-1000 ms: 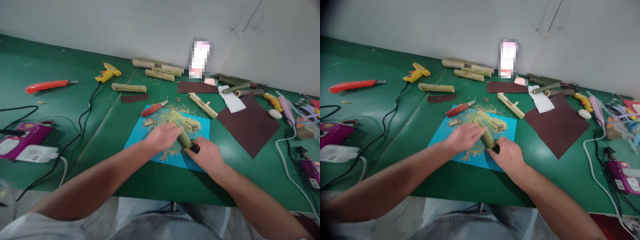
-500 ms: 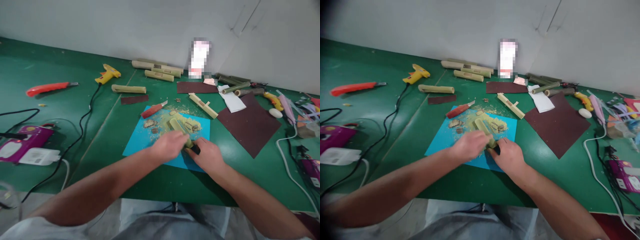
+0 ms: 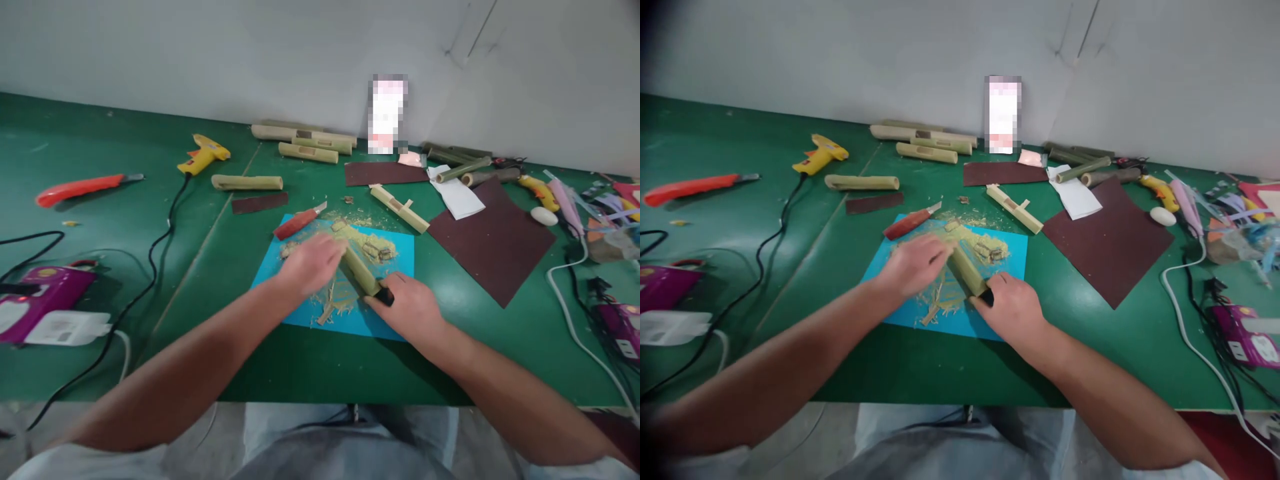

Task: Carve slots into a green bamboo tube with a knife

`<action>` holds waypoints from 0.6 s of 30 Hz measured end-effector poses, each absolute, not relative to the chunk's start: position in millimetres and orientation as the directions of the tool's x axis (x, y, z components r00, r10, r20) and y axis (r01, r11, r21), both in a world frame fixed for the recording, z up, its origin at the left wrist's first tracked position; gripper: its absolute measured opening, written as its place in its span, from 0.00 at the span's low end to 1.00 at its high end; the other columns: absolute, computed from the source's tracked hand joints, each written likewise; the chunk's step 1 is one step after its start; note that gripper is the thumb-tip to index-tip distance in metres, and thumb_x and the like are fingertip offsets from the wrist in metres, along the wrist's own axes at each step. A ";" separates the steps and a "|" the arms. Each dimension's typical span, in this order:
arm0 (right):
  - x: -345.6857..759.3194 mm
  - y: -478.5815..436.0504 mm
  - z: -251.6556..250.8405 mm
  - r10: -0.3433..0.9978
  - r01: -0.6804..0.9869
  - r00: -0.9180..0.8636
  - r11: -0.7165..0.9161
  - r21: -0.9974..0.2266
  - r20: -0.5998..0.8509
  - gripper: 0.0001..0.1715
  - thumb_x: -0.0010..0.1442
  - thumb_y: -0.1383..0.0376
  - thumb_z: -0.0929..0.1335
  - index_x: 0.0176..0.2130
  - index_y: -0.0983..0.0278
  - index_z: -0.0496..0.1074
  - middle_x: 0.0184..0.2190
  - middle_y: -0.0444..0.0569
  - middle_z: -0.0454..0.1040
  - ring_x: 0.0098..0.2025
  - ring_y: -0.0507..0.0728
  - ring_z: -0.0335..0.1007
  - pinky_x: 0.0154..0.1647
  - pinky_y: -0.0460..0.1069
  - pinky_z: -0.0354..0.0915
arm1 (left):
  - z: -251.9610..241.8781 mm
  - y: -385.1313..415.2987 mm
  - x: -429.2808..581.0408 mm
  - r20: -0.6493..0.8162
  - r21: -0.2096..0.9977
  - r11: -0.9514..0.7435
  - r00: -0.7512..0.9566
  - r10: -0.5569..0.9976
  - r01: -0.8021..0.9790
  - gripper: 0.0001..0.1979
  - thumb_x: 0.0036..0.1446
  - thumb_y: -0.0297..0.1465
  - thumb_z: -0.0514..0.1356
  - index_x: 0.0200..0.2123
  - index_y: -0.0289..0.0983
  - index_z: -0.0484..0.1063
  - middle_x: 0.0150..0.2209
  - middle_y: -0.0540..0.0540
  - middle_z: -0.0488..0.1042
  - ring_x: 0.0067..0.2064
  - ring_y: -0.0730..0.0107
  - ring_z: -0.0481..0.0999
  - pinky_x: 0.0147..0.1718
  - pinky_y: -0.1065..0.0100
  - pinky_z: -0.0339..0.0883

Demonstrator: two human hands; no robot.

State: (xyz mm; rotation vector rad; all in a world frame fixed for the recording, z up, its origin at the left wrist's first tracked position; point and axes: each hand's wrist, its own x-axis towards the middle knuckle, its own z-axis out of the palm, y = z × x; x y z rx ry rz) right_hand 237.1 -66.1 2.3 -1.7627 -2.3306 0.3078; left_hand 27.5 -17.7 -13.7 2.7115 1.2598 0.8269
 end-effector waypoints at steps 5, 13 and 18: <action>237.3 -65.2 0.9 0.961 0.920 -0.276 0.270 -0.283 0.021 0.17 0.59 0.51 0.72 0.34 0.62 0.73 0.33 0.48 0.77 0.34 0.56 0.73 0.31 0.50 0.57 | -12.2 -20.6 27.5 0.308 0.272 -0.733 0.665 0.680 0.623 0.17 0.71 0.31 0.47 0.47 0.36 0.75 0.32 0.45 0.73 0.34 0.66 0.74 0.33 0.66 0.69; 237.7 -66.0 1.7 0.957 0.915 -0.287 0.287 -0.283 0.041 0.16 0.59 0.51 0.72 0.33 0.61 0.73 0.32 0.47 0.77 0.33 0.56 0.72 0.31 0.50 0.56 | -13.6 -24.0 27.0 0.277 0.313 -0.726 0.672 0.687 0.612 0.17 0.71 0.31 0.46 0.48 0.38 0.74 0.33 0.46 0.74 0.35 0.66 0.74 0.34 0.66 0.70; 239.0 -67.1 1.8 0.931 0.913 -0.346 0.363 -0.187 0.118 0.18 0.62 0.51 0.70 0.32 0.63 0.73 0.30 0.49 0.76 0.32 0.57 0.72 0.33 0.52 0.56 | -9.8 -23.6 27.6 0.363 0.314 -0.616 0.508 0.781 0.723 0.16 0.70 0.31 0.48 0.46 0.36 0.76 0.33 0.45 0.74 0.37 0.66 0.74 0.37 0.66 0.70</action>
